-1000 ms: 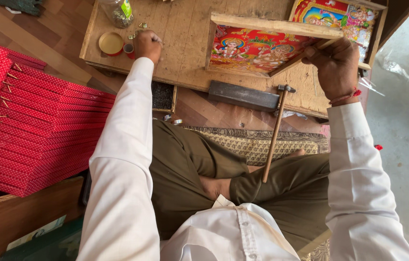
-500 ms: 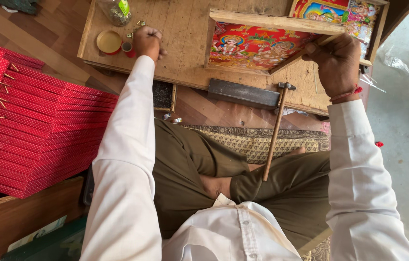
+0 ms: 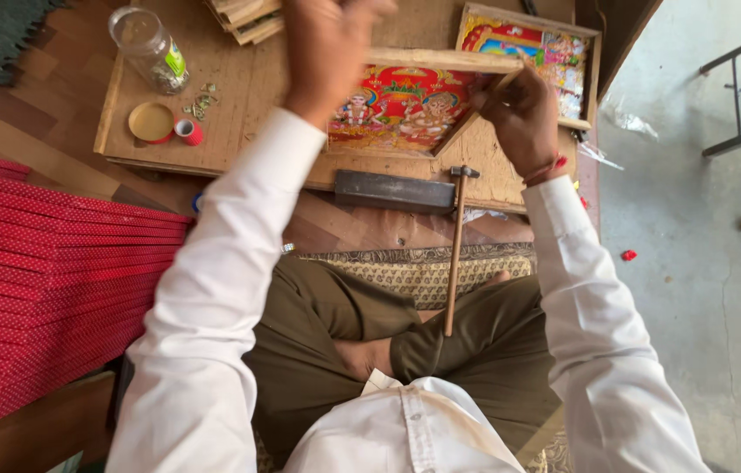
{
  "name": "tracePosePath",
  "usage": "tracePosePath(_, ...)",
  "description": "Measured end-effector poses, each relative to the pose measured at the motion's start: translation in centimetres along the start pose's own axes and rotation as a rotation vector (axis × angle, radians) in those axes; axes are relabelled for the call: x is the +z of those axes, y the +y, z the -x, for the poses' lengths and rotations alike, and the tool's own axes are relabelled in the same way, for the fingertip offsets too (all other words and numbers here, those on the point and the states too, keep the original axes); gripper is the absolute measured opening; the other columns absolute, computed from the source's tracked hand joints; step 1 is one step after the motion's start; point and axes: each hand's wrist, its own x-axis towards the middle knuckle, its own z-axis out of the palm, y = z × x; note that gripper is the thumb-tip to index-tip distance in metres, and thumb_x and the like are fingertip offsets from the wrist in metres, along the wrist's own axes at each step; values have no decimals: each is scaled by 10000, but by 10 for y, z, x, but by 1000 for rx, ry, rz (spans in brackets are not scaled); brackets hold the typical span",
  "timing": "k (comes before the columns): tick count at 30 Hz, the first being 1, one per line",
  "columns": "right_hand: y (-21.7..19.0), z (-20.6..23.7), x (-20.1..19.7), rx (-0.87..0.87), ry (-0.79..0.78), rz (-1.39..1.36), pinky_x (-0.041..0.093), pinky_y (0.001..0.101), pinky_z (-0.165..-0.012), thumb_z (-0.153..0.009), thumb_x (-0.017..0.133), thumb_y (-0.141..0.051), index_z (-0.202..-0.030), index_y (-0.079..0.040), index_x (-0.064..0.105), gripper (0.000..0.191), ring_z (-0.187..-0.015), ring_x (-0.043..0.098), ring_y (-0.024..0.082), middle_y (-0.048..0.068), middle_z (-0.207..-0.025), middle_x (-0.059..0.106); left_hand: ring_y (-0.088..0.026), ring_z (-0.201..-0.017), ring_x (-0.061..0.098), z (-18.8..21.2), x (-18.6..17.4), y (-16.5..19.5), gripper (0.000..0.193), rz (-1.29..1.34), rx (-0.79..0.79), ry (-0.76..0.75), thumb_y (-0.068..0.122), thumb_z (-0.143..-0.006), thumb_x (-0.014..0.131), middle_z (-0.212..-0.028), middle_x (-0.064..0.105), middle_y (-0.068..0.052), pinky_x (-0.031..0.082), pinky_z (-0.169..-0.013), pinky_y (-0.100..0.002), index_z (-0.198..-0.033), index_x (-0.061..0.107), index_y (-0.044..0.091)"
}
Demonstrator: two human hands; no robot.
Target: The person sits on the floor and assembles small wooden frames by attaching metal corner brackets. They use a hammer to drive nails into the brackets, securing them to the frame edges. The person handles multiple frames, placing completed ones into a stack.
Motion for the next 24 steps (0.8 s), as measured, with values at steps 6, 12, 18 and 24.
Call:
tracePosePath(6,-81,5,20,-534,217,622,567,380,-1005,-956,890,-61,-1309,12,660,427,-1162,697,275,184,-1220,706,-124,-853,775,15,30,33,160,101,-55,-74,-57,-959,685,-959,782,-50,636,-761,-267,-1109,669,-3)
tracePosePath(12,-74,-44,50,-506,68,432,614,279,-815,-975,829,2,-1195,-15,743,237,-916,785,174,117,-1058,782,-143,-938,784,14,23,36,162,155,-42,-141,-116,-991,660,-1007,783,-58,638,-847,-277,-1108,648,-4)
tracePosePath(18,-57,-52,44,-269,103,268,599,248,-680,-990,672,70,-1024,13,730,89,-741,721,89,50,-868,747,-219,-1035,712,27,14,33,262,-231,152,-184,5,-869,763,-1099,715,-76,561,-908,-365,-1115,674,19)
tracePosePath(24,-56,-56,39,-166,104,119,639,239,-703,-1014,651,13,-1081,14,695,80,-765,730,85,45,-880,744,-221,-1033,561,41,6,23,142,-626,416,-148,18,-972,761,-1131,579,-35,467,-961,-380,-1093,699,59)
